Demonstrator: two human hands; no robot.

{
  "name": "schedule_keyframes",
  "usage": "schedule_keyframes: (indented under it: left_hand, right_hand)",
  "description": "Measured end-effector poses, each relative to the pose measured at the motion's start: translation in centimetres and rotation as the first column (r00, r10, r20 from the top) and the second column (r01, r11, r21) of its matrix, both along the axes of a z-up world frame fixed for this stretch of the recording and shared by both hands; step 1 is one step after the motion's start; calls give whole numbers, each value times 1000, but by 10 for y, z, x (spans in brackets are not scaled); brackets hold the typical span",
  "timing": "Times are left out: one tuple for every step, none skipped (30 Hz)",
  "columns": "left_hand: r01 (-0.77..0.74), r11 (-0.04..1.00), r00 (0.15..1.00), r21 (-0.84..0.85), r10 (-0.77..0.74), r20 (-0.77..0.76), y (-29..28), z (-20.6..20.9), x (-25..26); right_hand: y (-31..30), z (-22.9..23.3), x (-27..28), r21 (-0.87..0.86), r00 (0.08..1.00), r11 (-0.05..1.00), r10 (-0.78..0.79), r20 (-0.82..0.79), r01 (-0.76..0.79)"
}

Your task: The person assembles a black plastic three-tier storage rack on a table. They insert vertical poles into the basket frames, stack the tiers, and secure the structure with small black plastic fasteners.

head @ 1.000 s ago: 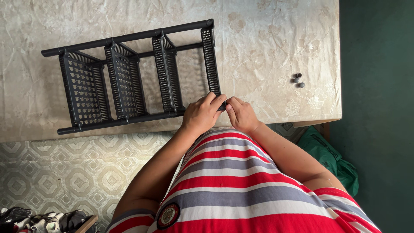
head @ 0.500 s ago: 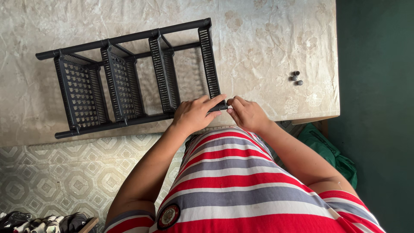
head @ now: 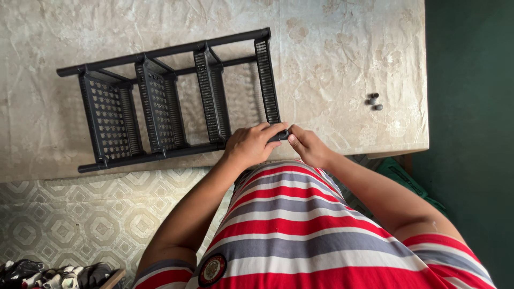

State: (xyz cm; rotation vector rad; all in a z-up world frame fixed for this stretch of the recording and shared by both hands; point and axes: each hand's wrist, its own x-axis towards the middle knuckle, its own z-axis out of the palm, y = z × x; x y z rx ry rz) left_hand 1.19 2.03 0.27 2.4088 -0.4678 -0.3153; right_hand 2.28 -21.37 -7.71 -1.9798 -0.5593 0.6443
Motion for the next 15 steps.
schedule_keyframes:
  left_hand:
    - [-1,1000,1000,-6,1,2,0,1,0]
    - [1,1000,1000,-15,-1,1,0,2,0]
    - [3,1000,1000,-7,-3,-8,0,3,0]
    - [8,1000,1000,0,-8,-19,0,4,0]
    - [13,1000,1000,7,-13,-29,0,5,2]
    - [14,1000,999,6,-14,-37,1,7,2]
    - [16,1000,999,4,-16,-45,2,9,2]
    - [14,1000,999,5,-14,-51,3,11,3]
    - [-26,999,996,23,28,-80,4,14,3]
    - [-68,997,992,43,73,-107,4,16,4]
    - [-110,992,984,65,118,-133,4,17,6]
    - [-103,987,975,123,125,-184,3,18,7]
    - [-93,979,963,180,135,-234,1,18,8]
    - [-81,968,948,236,148,-283,0,18,9]
    - [-59,970,953,235,125,-277,-2,17,9]
  right_hand:
    - [1,1,1,26,999,1000,-8,-43,9]
    - [0,3,0,49,996,999,-18,-89,23]
    - [-2,5,3,17,990,1000,-5,-143,8]
    - [-6,8,7,-14,980,1000,3,-197,-6]
    - [-8,11,14,-45,968,999,10,-252,-22]
    - [-11,13,20,9,941,1000,18,-337,-15]
    - [-15,14,27,63,908,998,30,-418,-4]
    - [-16,15,33,118,868,993,50,-493,10]
    - [-16,14,36,139,876,990,38,-482,33]
    - [-15,12,40,162,883,985,29,-469,54]
    - [-14,9,44,185,890,980,20,-456,73]
    - [-14,4,46,238,882,970,79,-465,39]
    - [-12,-3,49,291,872,957,138,-470,6]
    - [-11,-11,51,343,859,939,198,-473,-27]
    - [-12,-18,54,363,829,931,224,-513,-26]
